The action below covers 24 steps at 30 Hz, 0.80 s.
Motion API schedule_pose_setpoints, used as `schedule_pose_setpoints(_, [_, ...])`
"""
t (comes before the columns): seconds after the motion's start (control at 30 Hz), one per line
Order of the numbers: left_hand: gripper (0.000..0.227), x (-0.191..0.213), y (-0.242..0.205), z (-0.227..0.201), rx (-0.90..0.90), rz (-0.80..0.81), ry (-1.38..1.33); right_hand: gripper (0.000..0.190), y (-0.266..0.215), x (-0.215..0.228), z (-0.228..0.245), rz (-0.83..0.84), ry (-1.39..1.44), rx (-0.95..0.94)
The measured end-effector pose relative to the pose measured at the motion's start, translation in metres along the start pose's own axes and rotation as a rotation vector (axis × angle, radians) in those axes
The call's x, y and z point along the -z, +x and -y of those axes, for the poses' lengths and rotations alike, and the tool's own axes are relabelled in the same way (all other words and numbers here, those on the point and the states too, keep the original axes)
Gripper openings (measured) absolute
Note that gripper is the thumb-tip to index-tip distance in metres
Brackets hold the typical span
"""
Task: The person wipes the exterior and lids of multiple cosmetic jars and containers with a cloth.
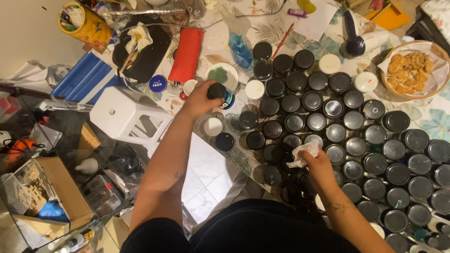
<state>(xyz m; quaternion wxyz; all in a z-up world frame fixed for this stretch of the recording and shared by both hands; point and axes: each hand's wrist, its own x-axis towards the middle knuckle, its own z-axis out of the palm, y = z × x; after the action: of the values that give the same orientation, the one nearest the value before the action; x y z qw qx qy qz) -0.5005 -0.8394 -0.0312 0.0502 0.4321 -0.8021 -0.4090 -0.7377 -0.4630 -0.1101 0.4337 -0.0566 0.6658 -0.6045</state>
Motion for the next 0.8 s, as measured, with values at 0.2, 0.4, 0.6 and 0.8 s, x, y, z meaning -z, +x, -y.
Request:
schedule_pose_setpoints(0.2, [0.093, -0.061, 0.018, 0.063, 0.206, 0.136, 0.418, 0.008, -0.02, -0.014, 0.012, 0.011, -0.002, 0.0])
schedule_pose_setpoints(0.4, [0.084, -0.076, 0.001, 0.067, 0.185, 0.125, 0.546, 0.01, -0.019, -0.014, -0.003, 0.025, -0.031, -0.04])
schedule_pose_setpoints(0.6, [0.112, -0.07, -0.033, 0.046, 0.347, 0.005, 0.326, 0.01, -0.009, -0.015, -0.023, 0.051, -0.023, -0.05])
schedule_pose_setpoints(0.8, [0.098, -0.077, -0.059, 0.057, 0.477, 0.016, 0.201, 0.01, -0.026, -0.041, 0.012, 0.1, -0.083, -0.034])
